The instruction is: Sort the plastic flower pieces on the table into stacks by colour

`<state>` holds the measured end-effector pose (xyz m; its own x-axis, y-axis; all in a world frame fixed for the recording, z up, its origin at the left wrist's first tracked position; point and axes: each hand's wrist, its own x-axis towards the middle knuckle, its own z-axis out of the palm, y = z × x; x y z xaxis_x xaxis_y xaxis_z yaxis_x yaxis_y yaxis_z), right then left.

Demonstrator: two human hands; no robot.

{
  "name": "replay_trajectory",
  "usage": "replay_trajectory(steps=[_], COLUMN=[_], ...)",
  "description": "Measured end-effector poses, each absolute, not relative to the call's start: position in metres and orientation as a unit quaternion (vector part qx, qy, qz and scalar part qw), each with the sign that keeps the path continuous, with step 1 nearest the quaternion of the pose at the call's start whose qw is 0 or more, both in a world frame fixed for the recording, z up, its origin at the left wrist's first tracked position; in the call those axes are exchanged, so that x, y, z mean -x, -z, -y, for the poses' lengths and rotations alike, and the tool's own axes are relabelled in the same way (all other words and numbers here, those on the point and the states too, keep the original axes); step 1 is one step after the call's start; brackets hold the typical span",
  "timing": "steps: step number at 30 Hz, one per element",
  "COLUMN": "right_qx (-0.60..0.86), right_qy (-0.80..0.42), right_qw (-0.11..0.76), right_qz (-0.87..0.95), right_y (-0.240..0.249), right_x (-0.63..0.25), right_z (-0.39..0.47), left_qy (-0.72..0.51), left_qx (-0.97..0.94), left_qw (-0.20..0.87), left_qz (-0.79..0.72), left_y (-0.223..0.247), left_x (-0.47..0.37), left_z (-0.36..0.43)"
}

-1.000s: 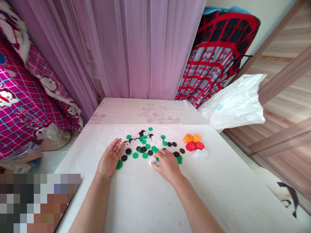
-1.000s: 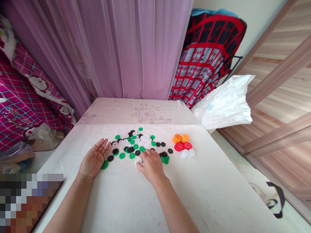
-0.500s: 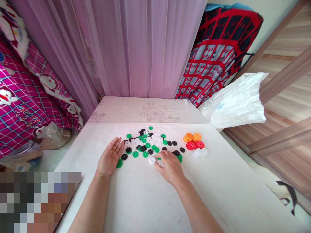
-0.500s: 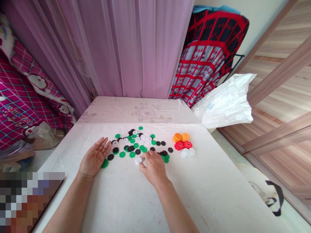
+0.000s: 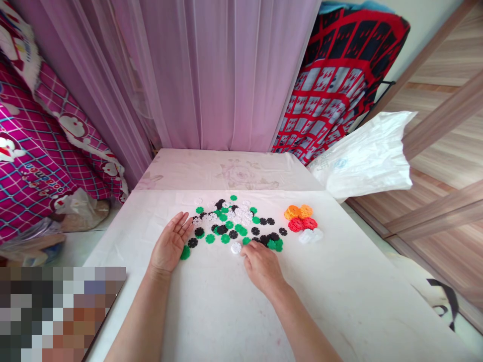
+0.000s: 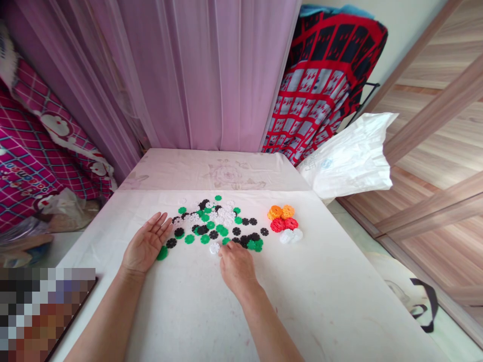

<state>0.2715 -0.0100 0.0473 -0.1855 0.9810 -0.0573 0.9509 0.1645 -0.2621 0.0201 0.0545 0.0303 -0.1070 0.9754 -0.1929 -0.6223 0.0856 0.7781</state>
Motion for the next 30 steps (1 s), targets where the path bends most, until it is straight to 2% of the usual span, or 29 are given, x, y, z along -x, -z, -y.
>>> replay_trajectory(steps=[9,14,20,26,30], right_qx=[0.676,0.694,0.709,0.701,0.701], right_qy=[-0.069,-0.052,-0.075,-0.091,-0.084], right_qw=[0.117,0.09,0.073,0.108,0.197], right_qz=[0.724,0.712,0.697,0.699,0.68], right_y=[-0.053,-0.053,-0.05,-0.047,-0.044], right_x=[-0.289,-0.292,-0.291,-0.294,-0.299], right_z=[-0.036,-0.081,-0.095,-0.095,-0.085], left_qy=[-0.635,-0.636,-0.634,-0.634,-0.635], left_qx=[-0.237,-0.225,-0.233,-0.227,-0.217], left_qw=[0.627,0.629,0.63,0.632,0.632], left_qz=[-0.384,-0.387,-0.384,-0.384,-0.387], left_y=[-0.028,-0.028,-0.027,-0.028,-0.03], left_x=[-0.019,-0.019,-0.018,-0.019,-0.02], left_z=[-0.056,-0.056,-0.057,-0.056,-0.056])
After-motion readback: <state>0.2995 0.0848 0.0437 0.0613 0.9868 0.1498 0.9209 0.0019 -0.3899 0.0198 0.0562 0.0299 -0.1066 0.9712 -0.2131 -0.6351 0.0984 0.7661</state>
